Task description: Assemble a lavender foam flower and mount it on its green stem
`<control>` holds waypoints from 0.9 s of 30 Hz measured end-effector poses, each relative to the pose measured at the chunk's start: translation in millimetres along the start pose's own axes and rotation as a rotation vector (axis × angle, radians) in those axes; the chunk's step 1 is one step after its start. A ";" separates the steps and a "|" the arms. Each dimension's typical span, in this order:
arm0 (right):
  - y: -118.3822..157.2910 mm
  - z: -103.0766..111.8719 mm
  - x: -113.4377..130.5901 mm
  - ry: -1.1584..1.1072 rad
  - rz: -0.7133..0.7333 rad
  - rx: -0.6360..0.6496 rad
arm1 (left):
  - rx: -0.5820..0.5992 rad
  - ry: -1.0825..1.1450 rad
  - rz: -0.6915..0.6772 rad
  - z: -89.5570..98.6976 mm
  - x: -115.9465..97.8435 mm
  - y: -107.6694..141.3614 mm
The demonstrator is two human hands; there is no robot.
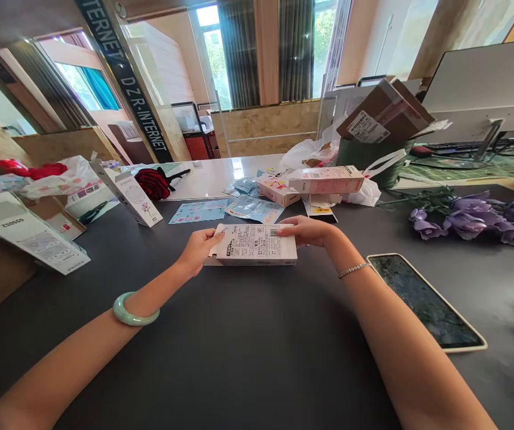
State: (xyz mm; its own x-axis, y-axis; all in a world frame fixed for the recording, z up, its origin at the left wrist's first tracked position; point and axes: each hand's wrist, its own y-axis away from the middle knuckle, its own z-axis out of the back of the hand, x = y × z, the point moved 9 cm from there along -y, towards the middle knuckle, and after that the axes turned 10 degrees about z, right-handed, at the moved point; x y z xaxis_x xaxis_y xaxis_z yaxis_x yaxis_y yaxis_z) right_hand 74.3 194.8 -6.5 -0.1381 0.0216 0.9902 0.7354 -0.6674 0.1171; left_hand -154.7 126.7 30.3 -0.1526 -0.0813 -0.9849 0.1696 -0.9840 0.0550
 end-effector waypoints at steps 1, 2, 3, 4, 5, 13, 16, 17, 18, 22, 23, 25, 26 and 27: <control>-0.6 5.4 -4.0 -0.014 -0.006 -0.032 | 0.026 0.025 0.041 -3.2 6.0 -0.5; -1.4 10.1 -7.9 -0.027 -0.012 -0.062 | 0.043 0.044 0.078 -5.3 10.8 -1.0; -2.3 14.0 -11.5 -0.038 -0.017 -0.089 | 0.052 0.062 0.111 -6.3 14.9 -1.6; -3.2 17.1 -14.6 -0.049 -0.022 -0.112 | 0.052 0.081 0.139 -6.2 18.5 -2.3; -3.9 19.6 -17.1 -0.058 -0.027 -0.133 | 0.046 0.101 0.163 -5.4 21.8 -3.1; -2.9 22.2 -18.7 -0.110 -0.050 -0.224 | -0.205 0.272 0.174 23.0 43.4 -20.9; -1.8 22.8 -18.8 -0.121 -0.075 -0.260 | -0.281 0.316 0.160 28.9 48.4 -28.7; -1.5 23.8 -19.0 -0.127 -0.083 -0.279 | -0.285 0.326 0.161 27.7 49.7 -30.3; -1.1 25.1 -19.1 -0.134 -0.090 -0.301 | -0.278 0.334 0.164 25.0 50.7 -31.3; 0.2 27.1 -15.2 -0.179 -0.104 -0.373 | -0.199 0.360 0.179 5.2 53.4 -29.3; 0.3 26.2 -13.1 -0.193 -0.105 -0.382 | -0.181 0.364 0.181 0.0 53.7 -28.0; 0.6 23.4 -8.2 -0.220 -0.110 -0.398 | -0.164 0.373 0.179 -7.9 53.9 -25.6; 0.7 21.8 -5.7 -0.233 -0.113 -0.406 | -0.164 0.377 0.177 -10.7 53.8 -24.8; 0.8 20.5 -3.3 -0.246 -0.117 -0.416 | -0.166 0.381 0.174 -12.9 53.6 -24.2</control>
State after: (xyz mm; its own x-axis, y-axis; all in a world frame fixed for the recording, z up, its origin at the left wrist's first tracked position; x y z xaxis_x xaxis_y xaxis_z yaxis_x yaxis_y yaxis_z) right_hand 88.9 209.5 -8.1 -0.0063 0.2557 0.9667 0.3903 -0.8895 0.2378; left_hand -154.4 148.2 -26.0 0.2560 -0.1488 -0.9551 0.3200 -0.9193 0.2290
